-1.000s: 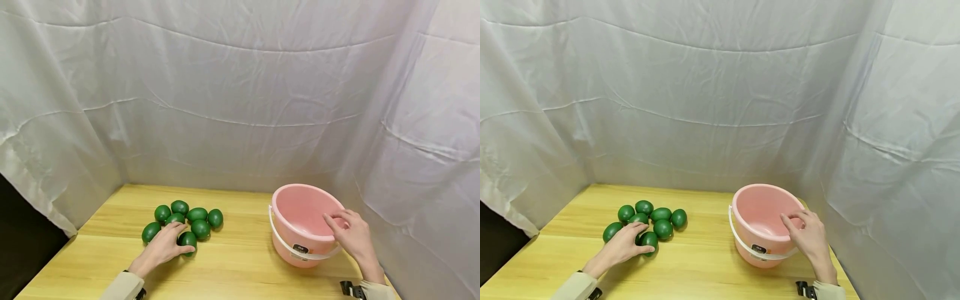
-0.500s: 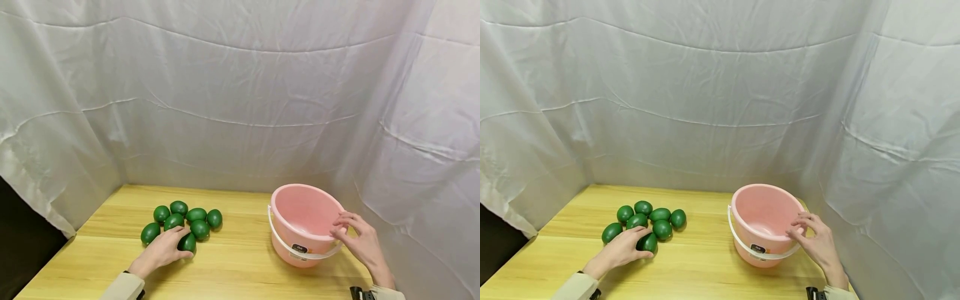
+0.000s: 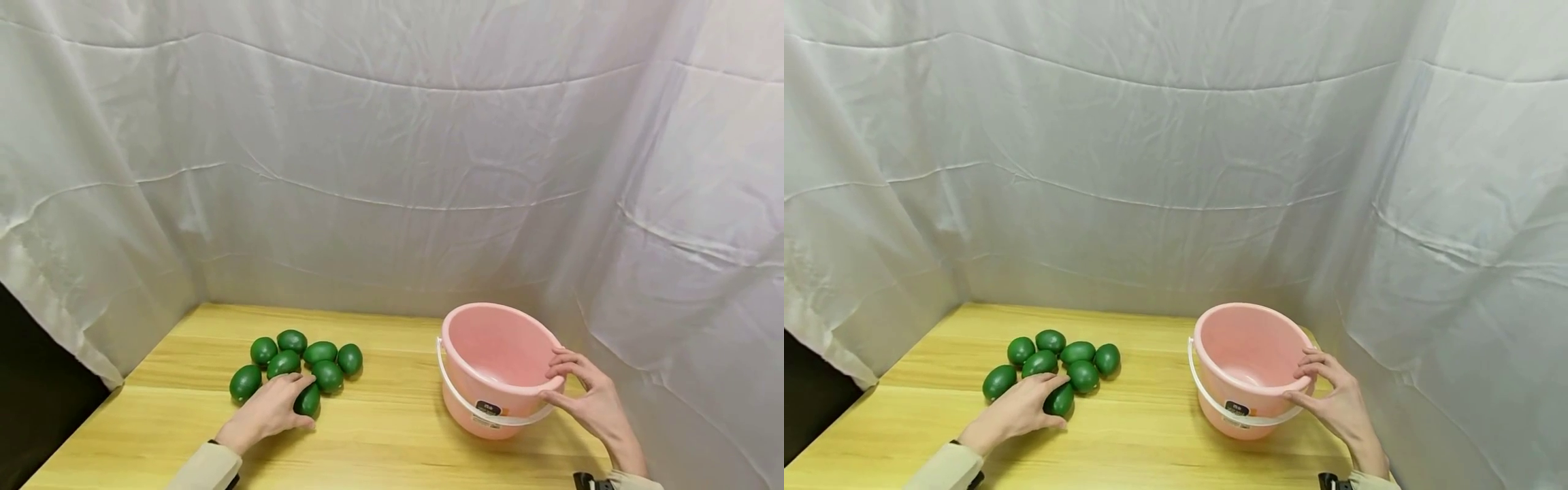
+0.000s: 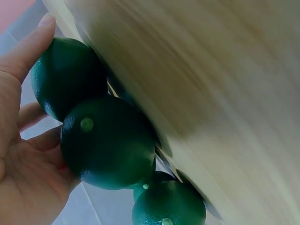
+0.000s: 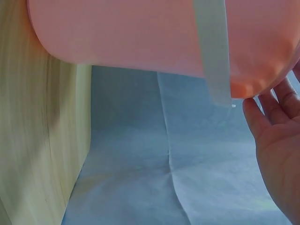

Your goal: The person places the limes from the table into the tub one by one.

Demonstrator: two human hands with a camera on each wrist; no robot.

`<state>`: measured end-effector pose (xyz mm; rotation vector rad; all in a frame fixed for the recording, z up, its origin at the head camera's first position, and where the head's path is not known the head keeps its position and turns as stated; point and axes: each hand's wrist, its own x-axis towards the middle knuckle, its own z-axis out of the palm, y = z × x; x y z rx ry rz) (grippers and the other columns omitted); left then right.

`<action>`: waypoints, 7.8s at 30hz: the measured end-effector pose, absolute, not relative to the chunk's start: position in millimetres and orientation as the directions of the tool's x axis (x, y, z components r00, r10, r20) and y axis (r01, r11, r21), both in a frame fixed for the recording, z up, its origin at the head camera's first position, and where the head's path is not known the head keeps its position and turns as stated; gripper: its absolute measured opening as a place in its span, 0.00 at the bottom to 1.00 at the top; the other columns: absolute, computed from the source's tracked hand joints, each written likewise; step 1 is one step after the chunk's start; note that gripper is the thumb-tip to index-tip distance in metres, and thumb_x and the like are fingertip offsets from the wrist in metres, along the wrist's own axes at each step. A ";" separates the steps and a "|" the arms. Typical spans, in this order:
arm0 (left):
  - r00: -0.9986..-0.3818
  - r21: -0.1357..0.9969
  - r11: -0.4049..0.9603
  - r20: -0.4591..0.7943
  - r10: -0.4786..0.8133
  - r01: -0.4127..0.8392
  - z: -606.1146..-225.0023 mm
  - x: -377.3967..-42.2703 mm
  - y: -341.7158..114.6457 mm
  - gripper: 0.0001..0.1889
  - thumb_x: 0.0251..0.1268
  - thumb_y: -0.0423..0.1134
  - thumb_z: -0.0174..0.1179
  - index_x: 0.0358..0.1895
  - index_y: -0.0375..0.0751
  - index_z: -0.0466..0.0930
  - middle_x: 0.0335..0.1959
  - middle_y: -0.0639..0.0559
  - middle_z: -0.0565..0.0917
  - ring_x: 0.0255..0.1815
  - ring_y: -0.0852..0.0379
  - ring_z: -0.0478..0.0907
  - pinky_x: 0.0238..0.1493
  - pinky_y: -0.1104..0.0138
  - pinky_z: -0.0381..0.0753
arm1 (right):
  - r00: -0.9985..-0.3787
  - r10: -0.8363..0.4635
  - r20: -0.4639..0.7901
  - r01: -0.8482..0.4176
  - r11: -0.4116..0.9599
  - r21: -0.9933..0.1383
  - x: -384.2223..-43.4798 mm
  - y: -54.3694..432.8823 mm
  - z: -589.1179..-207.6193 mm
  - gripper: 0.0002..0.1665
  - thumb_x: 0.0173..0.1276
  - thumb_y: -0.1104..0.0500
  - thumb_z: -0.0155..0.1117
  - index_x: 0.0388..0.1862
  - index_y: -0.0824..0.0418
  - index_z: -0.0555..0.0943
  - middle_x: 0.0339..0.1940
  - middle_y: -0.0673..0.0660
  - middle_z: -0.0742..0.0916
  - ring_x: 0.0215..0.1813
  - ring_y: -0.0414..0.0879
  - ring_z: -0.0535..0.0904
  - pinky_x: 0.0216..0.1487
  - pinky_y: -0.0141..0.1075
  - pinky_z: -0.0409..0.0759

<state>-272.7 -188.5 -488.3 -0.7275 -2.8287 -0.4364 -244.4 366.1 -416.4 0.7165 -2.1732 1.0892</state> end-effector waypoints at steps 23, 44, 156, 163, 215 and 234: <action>-0.821 0.256 0.820 0.427 0.378 0.511 -488.0 -278.9 -183.5 0.29 0.52 0.39 0.69 0.61 0.39 0.76 0.56 0.39 0.78 0.51 0.44 0.79 0.48 0.53 0.81 | -0.699 -0.148 0.699 -0.641 0.563 -0.522 -244.4 360.2 -415.7 0.25 0.33 0.76 0.82 0.30 0.59 0.82 0.47 0.46 0.81 0.65 0.33 0.72 0.66 0.17 0.63; -0.837 0.394 0.809 0.507 0.204 0.436 -478.8 -288.8 -171.0 0.23 0.53 0.38 0.71 0.55 0.43 0.81 0.52 0.47 0.80 0.51 0.46 0.80 0.48 0.51 0.82 | -0.713 -0.132 0.689 -0.617 0.586 -0.526 -245.3 358.7 -417.4 0.24 0.34 0.74 0.83 0.29 0.57 0.82 0.49 0.43 0.81 0.65 0.32 0.71 0.65 0.16 0.62; -0.730 0.650 0.333 0.605 0.317 0.684 -391.8 -308.7 64.6 0.30 0.54 0.37 0.73 0.60 0.51 0.72 0.52 0.52 0.79 0.50 0.59 0.79 0.48 0.71 0.79 | -0.789 -0.118 0.602 -0.508 0.677 -0.533 -237.8 356.5 -408.2 0.18 0.43 0.64 0.83 0.29 0.53 0.82 0.48 0.55 0.81 0.65 0.26 0.68 0.63 0.12 0.56; -0.718 0.633 0.340 0.586 0.376 0.695 -391.6 -313.4 63.2 0.30 0.56 0.40 0.72 0.63 0.53 0.72 0.54 0.53 0.81 0.50 0.59 0.80 0.49 0.71 0.79 | -0.786 -0.113 0.608 -0.515 0.665 -0.542 -239.4 355.6 -409.7 0.18 0.43 0.65 0.83 0.29 0.54 0.81 0.48 0.54 0.81 0.63 0.27 0.69 0.62 0.12 0.57; -0.751 0.668 0.350 0.541 0.378 0.657 -390.3 -308.2 67.3 0.30 0.58 0.44 0.71 0.63 0.54 0.70 0.55 0.52 0.78 0.50 0.58 0.78 0.50 0.69 0.79 | -0.775 -0.105 0.623 -0.521 0.664 -0.536 -236.9 352.6 -408.7 0.20 0.40 0.65 0.84 0.31 0.54 0.82 0.49 0.51 0.82 0.65 0.29 0.69 0.65 0.15 0.56; -0.755 0.665 0.360 0.548 0.360 0.654 -390.5 -307.7 67.3 0.31 0.56 0.44 0.72 0.64 0.52 0.71 0.54 0.51 0.79 0.50 0.55 0.79 0.51 0.67 0.79 | -0.761 -0.119 0.638 -0.547 0.645 -0.533 -237.5 351.5 -407.5 0.20 0.40 0.65 0.84 0.29 0.54 0.82 0.46 0.55 0.83 0.64 0.30 0.70 0.66 0.16 0.57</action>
